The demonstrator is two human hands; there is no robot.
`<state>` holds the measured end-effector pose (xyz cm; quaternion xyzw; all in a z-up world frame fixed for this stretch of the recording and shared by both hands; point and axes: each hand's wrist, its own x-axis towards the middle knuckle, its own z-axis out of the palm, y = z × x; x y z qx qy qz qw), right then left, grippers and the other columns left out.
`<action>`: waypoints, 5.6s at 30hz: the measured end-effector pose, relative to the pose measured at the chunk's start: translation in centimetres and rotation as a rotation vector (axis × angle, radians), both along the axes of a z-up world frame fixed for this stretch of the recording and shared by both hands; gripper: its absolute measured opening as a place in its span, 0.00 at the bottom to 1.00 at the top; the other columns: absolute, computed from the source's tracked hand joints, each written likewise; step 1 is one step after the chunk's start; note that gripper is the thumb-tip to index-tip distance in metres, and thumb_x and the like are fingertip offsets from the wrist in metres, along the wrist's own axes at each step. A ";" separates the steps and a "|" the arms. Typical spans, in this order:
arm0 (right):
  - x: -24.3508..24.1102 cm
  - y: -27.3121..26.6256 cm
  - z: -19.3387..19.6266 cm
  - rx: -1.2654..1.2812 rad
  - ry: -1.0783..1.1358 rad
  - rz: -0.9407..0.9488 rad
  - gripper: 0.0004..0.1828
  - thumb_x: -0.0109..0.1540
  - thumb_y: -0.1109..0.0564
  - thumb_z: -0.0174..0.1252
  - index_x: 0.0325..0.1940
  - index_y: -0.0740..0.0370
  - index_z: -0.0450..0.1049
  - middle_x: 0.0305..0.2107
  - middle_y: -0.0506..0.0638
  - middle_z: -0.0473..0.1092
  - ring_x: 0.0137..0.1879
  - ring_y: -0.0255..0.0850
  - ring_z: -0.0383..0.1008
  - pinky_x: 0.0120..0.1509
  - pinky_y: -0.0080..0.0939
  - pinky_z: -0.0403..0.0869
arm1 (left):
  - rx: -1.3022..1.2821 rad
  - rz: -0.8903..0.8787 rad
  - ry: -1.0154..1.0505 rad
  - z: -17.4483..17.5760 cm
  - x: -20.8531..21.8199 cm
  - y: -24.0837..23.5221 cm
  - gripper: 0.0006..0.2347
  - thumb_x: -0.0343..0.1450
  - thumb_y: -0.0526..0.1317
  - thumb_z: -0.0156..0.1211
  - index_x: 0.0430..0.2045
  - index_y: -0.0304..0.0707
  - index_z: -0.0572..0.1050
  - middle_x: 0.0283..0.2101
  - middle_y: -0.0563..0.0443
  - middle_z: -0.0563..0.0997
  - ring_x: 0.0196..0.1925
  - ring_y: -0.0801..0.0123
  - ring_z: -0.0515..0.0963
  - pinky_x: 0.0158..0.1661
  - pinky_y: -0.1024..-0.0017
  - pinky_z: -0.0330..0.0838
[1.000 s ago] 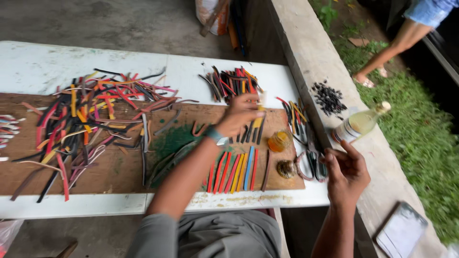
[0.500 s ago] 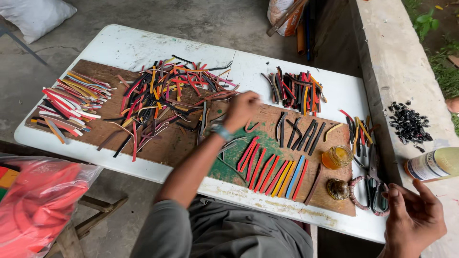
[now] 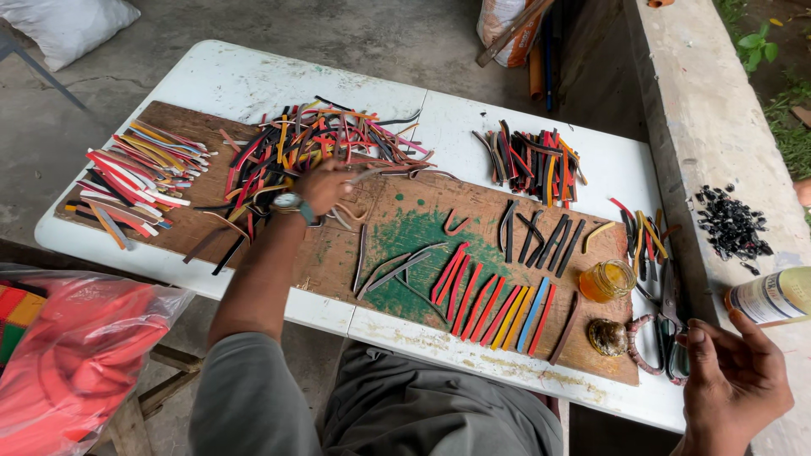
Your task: The person sorts colorful strips of material on a wooden board, picking them up one by one, inspecting them, and placing them into organized piles. The person occasionally uses a small jar of liquid to apply to the strips.
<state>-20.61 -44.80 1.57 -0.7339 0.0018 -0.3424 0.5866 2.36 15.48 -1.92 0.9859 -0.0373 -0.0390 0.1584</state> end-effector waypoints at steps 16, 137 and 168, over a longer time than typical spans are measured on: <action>0.1 -0.8 -0.8 -0.049 -0.023 0.007 0.18 0.73 0.71 0.62 0.65 0.78 0.65 0.46 0.65 0.76 0.50 0.41 0.80 0.62 0.36 0.77 | 0.153 -0.019 -0.178 1.8 -2.1 -2.8 0.12 0.72 0.41 0.62 0.49 0.42 0.79 0.59 0.45 0.74 0.56 0.52 0.77 0.56 0.57 0.73; 2.4 19.5 -2.3 0.314 0.389 0.657 0.42 0.59 0.69 0.64 0.75 0.66 0.54 0.33 0.54 0.76 0.40 0.36 0.79 0.48 0.37 0.78 | -1.282 -0.257 -0.199 4.6 -15.4 -22.7 0.13 0.73 0.29 0.63 0.53 0.29 0.79 0.53 0.47 0.82 0.53 0.74 0.80 0.52 0.75 0.79; 0.0 13.0 7.6 -0.688 -0.093 0.255 0.33 0.66 0.34 0.47 0.70 0.51 0.71 0.73 0.67 0.49 0.80 0.63 0.49 0.82 0.63 0.52 | -2.077 -0.534 0.658 6.3 -18.2 -25.7 0.20 0.71 0.23 0.62 0.59 0.30 0.74 0.60 0.41 0.79 0.63 0.60 0.78 0.64 0.60 0.74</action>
